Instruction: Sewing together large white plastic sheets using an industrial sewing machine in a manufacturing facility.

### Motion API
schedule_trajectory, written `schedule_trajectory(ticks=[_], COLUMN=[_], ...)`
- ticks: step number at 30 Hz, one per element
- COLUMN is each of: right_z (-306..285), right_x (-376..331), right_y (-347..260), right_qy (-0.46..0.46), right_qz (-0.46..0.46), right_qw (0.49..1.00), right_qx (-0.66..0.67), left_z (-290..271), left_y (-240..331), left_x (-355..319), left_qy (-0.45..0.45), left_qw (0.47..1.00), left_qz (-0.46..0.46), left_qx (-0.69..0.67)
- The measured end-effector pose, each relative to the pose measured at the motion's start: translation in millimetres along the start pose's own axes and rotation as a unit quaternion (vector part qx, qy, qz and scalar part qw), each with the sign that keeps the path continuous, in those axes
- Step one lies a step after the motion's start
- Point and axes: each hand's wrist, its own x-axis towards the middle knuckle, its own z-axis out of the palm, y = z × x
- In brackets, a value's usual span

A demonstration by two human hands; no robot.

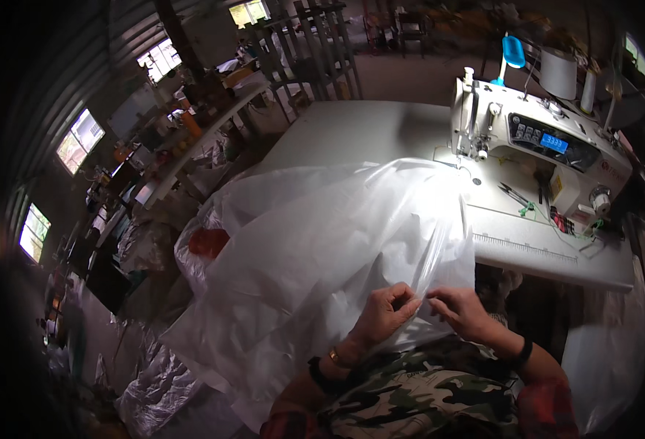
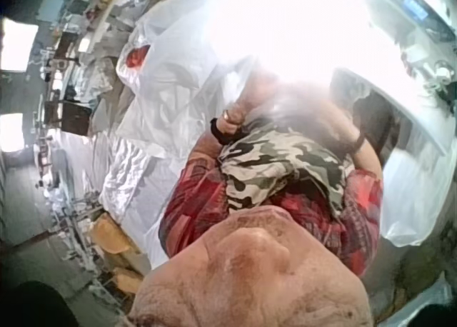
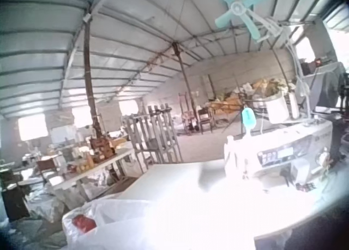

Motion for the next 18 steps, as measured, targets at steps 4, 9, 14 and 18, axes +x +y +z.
schedule_trajectory(ticks=[4, 9, 14, 18], right_z=[-17.7, -15.1, -7.7, -6.7], right_x=[-41.4, -61.6, -52.8, -52.0], right_y=[-3.5, 22.4, 28.2, -4.6], right_qy=[-0.006, -0.098, -0.02, 0.007], right_qz=[-0.054, 0.009, -0.108, -0.24], right_qw=[0.96, 0.957, 0.971, 0.942], right_qx=[-0.274, -0.272, -0.214, -0.235], left_z=[8.5, 13.8, 15.0, 16.2], left_y=[-0.3, -2.9, 4.0, 13.2], left_x=[1.3, 1.2, 1.6, 4.0], left_qy=[0.011, 0.018, 0.011, -0.004], left_qw=[0.998, 0.99, 0.975, 0.968], left_qz=[0.02, 0.059, 0.115, 0.138], left_qx=[0.053, 0.131, 0.191, 0.21])
